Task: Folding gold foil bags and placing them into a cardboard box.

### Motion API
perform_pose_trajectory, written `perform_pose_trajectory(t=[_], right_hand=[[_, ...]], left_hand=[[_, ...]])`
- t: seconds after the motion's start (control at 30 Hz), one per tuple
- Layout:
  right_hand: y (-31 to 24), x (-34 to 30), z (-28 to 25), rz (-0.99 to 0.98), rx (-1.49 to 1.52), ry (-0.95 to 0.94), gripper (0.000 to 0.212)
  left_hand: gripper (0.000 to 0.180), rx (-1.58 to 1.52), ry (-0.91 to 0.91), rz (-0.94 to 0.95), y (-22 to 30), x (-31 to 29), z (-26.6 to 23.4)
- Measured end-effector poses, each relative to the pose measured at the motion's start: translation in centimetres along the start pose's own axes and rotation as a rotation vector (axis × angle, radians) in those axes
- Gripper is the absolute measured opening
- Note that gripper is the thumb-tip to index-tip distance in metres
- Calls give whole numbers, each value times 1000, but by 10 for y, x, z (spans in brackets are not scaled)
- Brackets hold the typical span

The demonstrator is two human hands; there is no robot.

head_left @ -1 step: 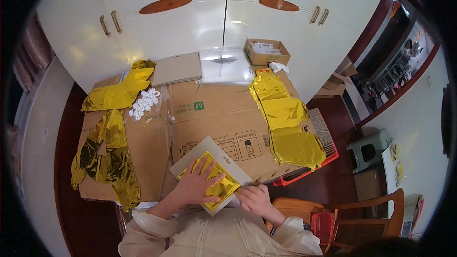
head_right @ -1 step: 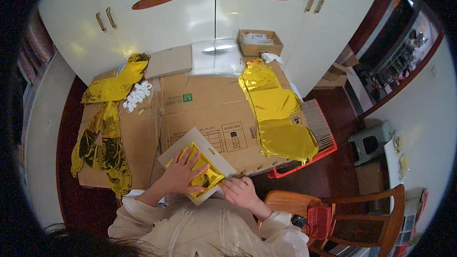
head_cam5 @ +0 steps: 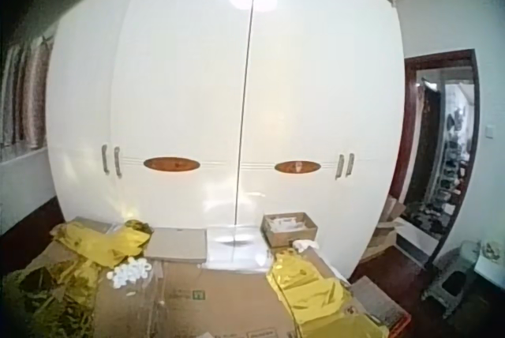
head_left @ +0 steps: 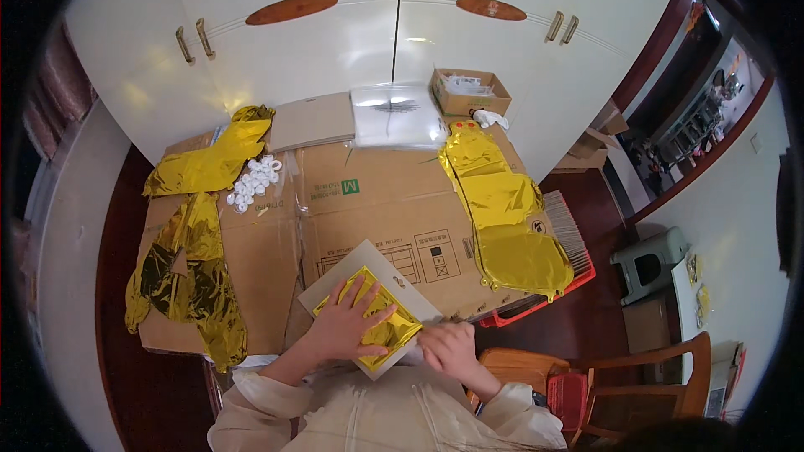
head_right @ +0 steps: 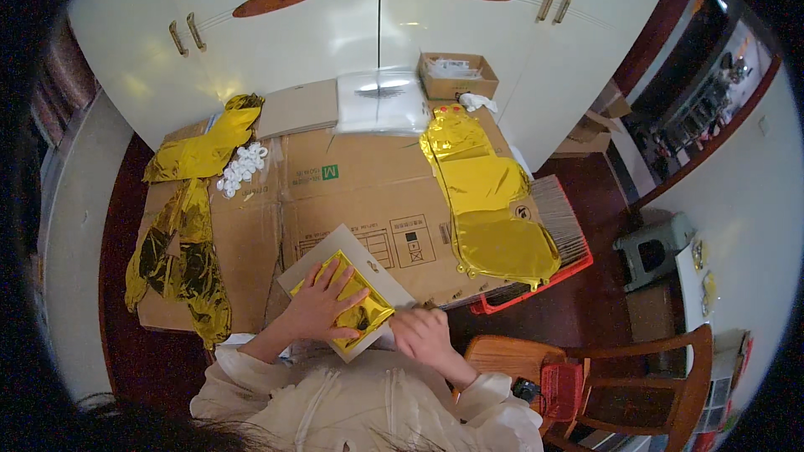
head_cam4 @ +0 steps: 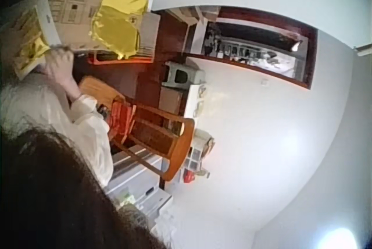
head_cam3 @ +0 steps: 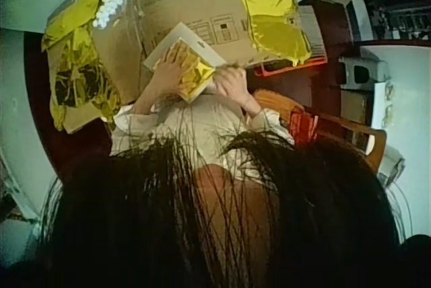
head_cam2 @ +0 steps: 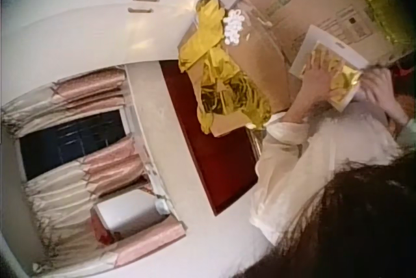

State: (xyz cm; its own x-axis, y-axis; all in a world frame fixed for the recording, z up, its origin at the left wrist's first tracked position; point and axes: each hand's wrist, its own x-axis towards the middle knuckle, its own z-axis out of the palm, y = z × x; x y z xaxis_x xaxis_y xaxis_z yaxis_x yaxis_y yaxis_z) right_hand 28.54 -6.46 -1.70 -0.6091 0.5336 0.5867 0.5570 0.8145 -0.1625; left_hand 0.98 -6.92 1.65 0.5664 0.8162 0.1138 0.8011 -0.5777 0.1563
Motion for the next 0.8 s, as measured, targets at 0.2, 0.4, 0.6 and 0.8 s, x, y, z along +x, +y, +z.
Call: perform_pose_trajectory(t=[0.2, 0.4, 0.6, 0.8], right_hand=[[-16, 31, -11, 429, 121, -74, 33], [-18, 30, -4, 536, 206, -112, 28], [-23, 35, -3, 704, 470, -160, 29], [-26, 33, 8, 978, 929, -178, 39]], left_hand=[[80, 13, 18, -7, 0, -1, 3], [80, -1, 19, -9, 1, 0, 0], [79, 17, 4, -24, 1, -1, -2], [79, 28, -5, -31, 0, -2, -1]])
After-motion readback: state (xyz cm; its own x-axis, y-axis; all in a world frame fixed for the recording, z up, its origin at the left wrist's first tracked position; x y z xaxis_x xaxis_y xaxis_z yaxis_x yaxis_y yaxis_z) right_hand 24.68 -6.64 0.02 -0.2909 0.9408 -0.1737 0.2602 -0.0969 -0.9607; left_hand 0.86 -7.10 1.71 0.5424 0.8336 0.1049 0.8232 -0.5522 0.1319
